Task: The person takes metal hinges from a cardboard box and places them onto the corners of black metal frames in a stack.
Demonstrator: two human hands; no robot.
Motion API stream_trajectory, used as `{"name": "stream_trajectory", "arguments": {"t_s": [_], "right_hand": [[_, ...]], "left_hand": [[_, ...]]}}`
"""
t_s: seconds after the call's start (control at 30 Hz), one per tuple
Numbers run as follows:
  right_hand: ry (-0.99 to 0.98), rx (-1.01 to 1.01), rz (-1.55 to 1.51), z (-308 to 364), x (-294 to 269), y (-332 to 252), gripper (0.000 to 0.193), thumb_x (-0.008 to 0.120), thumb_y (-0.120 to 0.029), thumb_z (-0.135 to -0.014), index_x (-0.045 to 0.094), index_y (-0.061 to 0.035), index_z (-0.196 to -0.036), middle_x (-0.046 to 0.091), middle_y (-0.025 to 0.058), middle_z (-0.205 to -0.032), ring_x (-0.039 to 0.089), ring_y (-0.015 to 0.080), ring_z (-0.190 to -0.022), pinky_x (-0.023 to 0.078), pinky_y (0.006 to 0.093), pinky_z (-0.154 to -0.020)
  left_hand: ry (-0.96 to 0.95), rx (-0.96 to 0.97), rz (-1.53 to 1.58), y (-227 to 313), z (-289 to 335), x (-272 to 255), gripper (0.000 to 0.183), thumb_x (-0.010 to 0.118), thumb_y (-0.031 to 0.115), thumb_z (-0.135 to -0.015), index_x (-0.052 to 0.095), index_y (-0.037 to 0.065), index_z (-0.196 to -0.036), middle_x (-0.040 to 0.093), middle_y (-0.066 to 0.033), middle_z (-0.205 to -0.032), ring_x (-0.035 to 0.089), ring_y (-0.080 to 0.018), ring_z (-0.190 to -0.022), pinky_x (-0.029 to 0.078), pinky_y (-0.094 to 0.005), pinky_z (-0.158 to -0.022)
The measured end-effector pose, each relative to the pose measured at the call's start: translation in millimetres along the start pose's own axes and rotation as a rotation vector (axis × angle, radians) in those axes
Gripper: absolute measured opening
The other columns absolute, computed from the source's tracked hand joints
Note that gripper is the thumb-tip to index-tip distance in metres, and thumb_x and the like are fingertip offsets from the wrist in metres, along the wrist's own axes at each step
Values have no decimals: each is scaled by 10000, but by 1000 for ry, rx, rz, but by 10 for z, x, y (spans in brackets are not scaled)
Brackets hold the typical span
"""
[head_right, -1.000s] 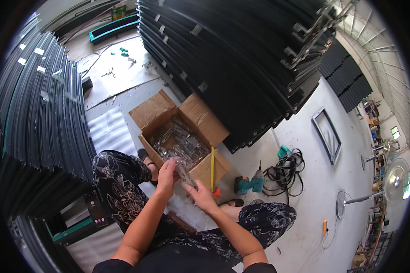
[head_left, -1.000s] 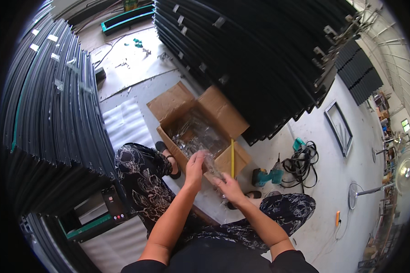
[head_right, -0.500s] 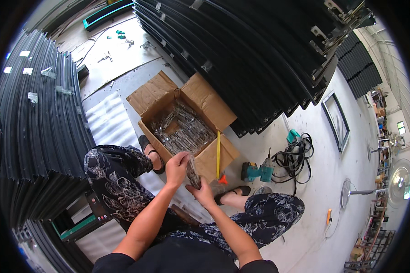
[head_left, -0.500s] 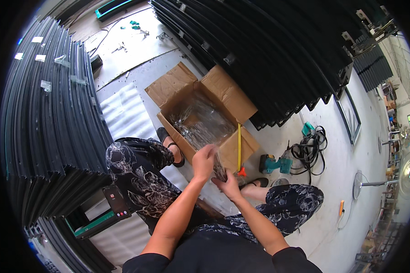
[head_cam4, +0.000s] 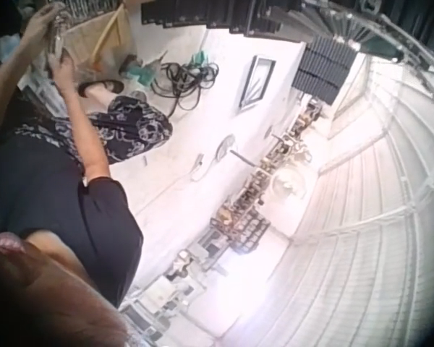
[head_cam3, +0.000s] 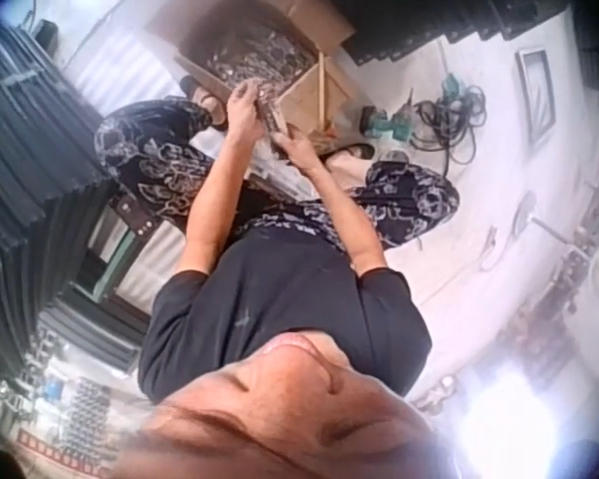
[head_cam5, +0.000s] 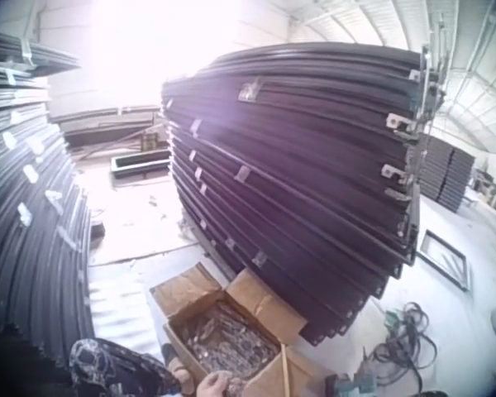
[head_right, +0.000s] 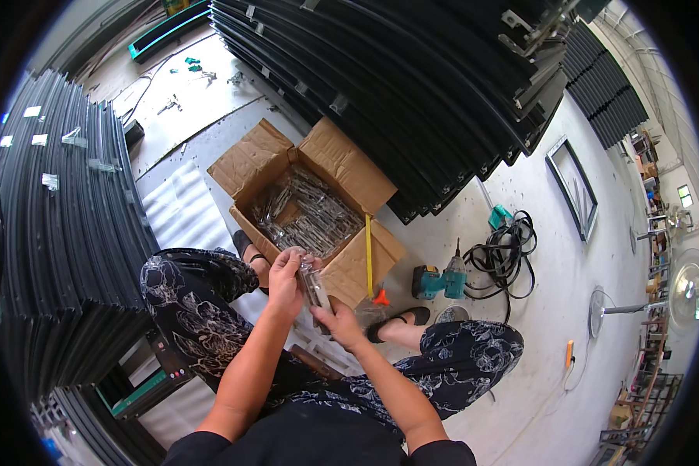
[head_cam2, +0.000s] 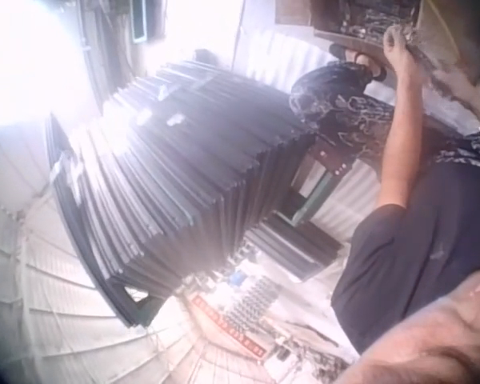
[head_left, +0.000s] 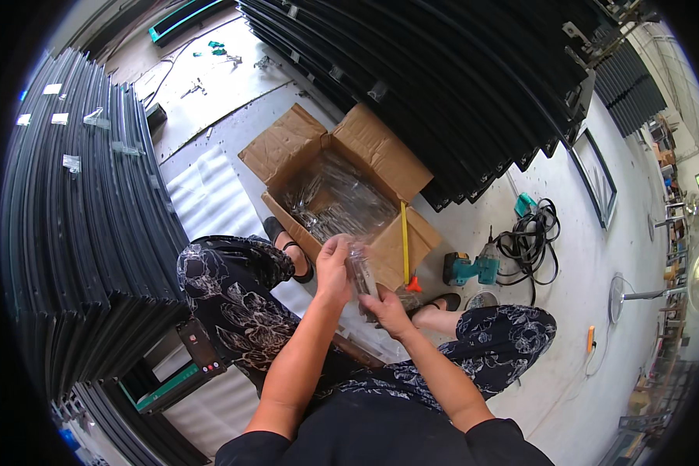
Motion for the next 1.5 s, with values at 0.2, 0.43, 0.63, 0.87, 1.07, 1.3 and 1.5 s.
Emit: {"name": "stream_trajectory", "arguments": {"t_s": [0.2, 0.43, 0.63, 0.87, 1.07, 1.3, 1.5], "right_hand": [[467, -577, 846, 131, 184, -114, 309, 672, -291, -740, 523, -27, -800, 552, 155, -718, 539, 349, -691, 424, 418, -586], [431, -733, 757, 205, 80, -244, 322, 689, -292, -739, 522, -23, -799, 520, 134, -686, 533, 298, -643, 416, 394, -560], [205, -338, 47, 230, 24, 52, 313, 675, -269, -793, 547, 12, -847, 534, 95, -639, 499, 123, -574, 405, 302, -546], [321, -404, 355, 217, -144, 68, 257, 669, -221, -816, 542, -2, -856, 592, 27, -696, 531, 79, -595, 424, 229, -539], [303, -413, 349, 236, -164, 64, 256, 678, -216, -804, 555, 0, -866, 600, 34, -698, 549, 88, -605, 432, 235, -545], [268, -416, 443, 234, -261, -66, 322, 684, -259, -776, 566, 1, -925, 609, 95, -755, 559, 169, -669, 440, 294, -613], [350, -507, 529, 171, -239, -56, 397, 673, -350, -770, 557, -16, -951, 599, 154, -757, 589, 274, -693, 441, 351, -619]], "left_hand": [[128, -74, 248, 57, 79, -45, 112, 443, 93, -931, 510, 19, -881, 581, -94, -831, 590, -267, -888, 461, -436, -910], [-157, -188, 453, 94, 85, -92, 77, 451, 71, -922, 509, 28, -893, 577, -74, -831, 584, -257, -907, 445, -438, -928], [-133, -320, 29, 209, 138, 37, 141, 476, 180, -925, 516, 50, -961, 580, -92, -955, 555, -228, -922, 454, -354, -803], [-159, -174, -465, 262, 388, 176, 405, 635, 212, -842, 473, 78, -1188, 577, -46, -1041, 536, -138, -960, 430, -293, -794], [-192, -205, -391, 256, 355, 125, 246, 637, 155, -838, 512, 86, -1039, 592, -32, -949, 558, -116, -868, 453, -264, -753], [-129, -130, -348, 148, 249, -9, 100, 603, 119, -854, 523, 94, -909, 575, 4, -835, 552, -96, -779, 465, -244, -713], [-50, -162, -243, 149, 237, 45, 44, 558, 87, -870, 518, 101, -884, 574, 6, -819, 562, -104, -721, 494, -269, -672]]}}
Point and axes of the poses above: each hand's wrist, its own z-axis away from the middle knuckle, its own x-axis out of the palm, y = z × x, the point moved 1 cm from there along -z, towards the middle knuckle
